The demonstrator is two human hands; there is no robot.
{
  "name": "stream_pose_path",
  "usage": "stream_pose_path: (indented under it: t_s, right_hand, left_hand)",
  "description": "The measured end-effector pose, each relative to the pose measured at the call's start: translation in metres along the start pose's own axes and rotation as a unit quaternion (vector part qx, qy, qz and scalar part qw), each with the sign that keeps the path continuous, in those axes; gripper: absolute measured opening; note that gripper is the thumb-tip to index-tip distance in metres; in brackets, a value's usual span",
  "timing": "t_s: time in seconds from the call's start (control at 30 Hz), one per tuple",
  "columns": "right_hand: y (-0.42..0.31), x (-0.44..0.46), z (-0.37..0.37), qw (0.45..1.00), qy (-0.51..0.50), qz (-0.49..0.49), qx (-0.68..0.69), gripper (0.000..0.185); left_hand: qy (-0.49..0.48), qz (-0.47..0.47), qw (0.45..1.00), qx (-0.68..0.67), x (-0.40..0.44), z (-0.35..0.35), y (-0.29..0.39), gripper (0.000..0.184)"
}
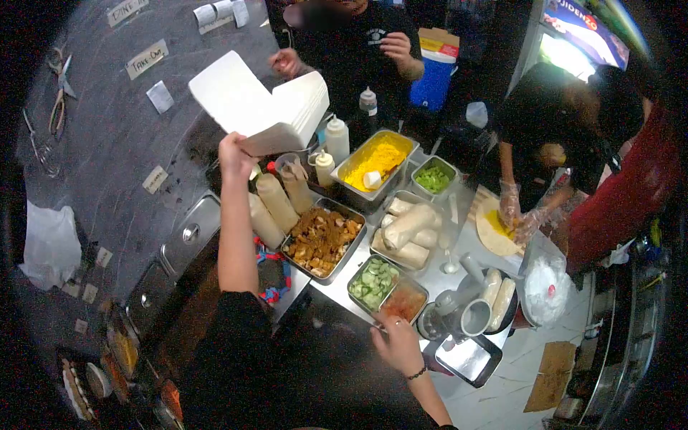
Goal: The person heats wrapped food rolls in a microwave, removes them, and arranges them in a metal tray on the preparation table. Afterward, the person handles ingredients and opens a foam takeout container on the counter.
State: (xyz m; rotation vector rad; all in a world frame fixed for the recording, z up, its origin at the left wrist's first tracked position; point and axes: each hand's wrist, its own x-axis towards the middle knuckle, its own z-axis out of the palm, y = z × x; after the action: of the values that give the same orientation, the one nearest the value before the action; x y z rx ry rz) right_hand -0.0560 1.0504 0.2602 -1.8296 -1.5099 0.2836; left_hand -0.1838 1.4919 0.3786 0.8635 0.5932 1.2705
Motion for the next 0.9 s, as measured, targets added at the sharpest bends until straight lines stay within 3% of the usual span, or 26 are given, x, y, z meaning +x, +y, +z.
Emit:
stream_pose_path:
  t_s: [0.1,0.17,0.23,0.3,0.37,0.53,0.63,0.7,0.77,0.83,0.9]
  right_hand:
    - [0.008,-0.002,0.000,1.000,0.024,0.001,0.009,0.026]
    - [0.013,0.002,0.003,0.998,0.029,-0.005,0.055,0.025]
    - [0.009,0.010,0.005,0.997,0.015,-0.008,0.070,0.026]
    - [0.014,0.019,0.024,0.982,-0.011,0.036,0.186,0.029]
    - [0.010,0.027,0.044,0.957,-0.073,0.086,0.268,0.040]
    - [0.014,0.028,0.144,0.917,-0.275,0.043,0.284,0.059]
    - [-0.030,0.030,0.175,0.866,-0.417,0.036,0.273,0.059]
    - [-0.046,0.022,0.212,0.918,-0.293,-0.103,0.247,0.057]
    - [-0.074,0.028,0.231,0.926,-0.295,-0.079,0.221,0.055]
    - [-0.096,0.040,0.242,0.934,-0.291,-0.053,0.199,0.054]
    - [-0.119,0.059,0.254,0.928,-0.319,-0.007,0.190,0.052]
  left_hand:
    - [-0.025,0.073,0.997,-0.007,-0.057,-0.047,0.001,0.029]
    - [0.032,0.092,0.995,-0.001,-0.113,-0.070,0.003,0.031]
    - [0.022,0.041,0.999,-0.010,-0.168,-0.109,0.000,0.043]
    - [0.107,0.003,0.994,0.038,-0.219,-0.154,-0.019,0.039]
    - [0.133,-0.056,0.988,0.051,-0.272,-0.193,-0.041,0.037]
    - [0.249,-0.076,0.964,0.052,-0.375,-0.279,-0.093,0.030]
    - [0.276,-0.077,0.957,0.043,-0.402,-0.299,-0.081,0.026]
    - [0.288,-0.037,0.955,0.066,-0.404,-0.315,-0.075,0.025]
    - [0.300,-0.023,0.951,0.071,-0.393,-0.322,-0.063,0.024]
    - [0.357,0.092,0.923,0.111,-0.375,-0.333,-0.047,0.026]
    - [0.361,0.093,0.919,0.132,-0.352,-0.365,-0.038,0.027]
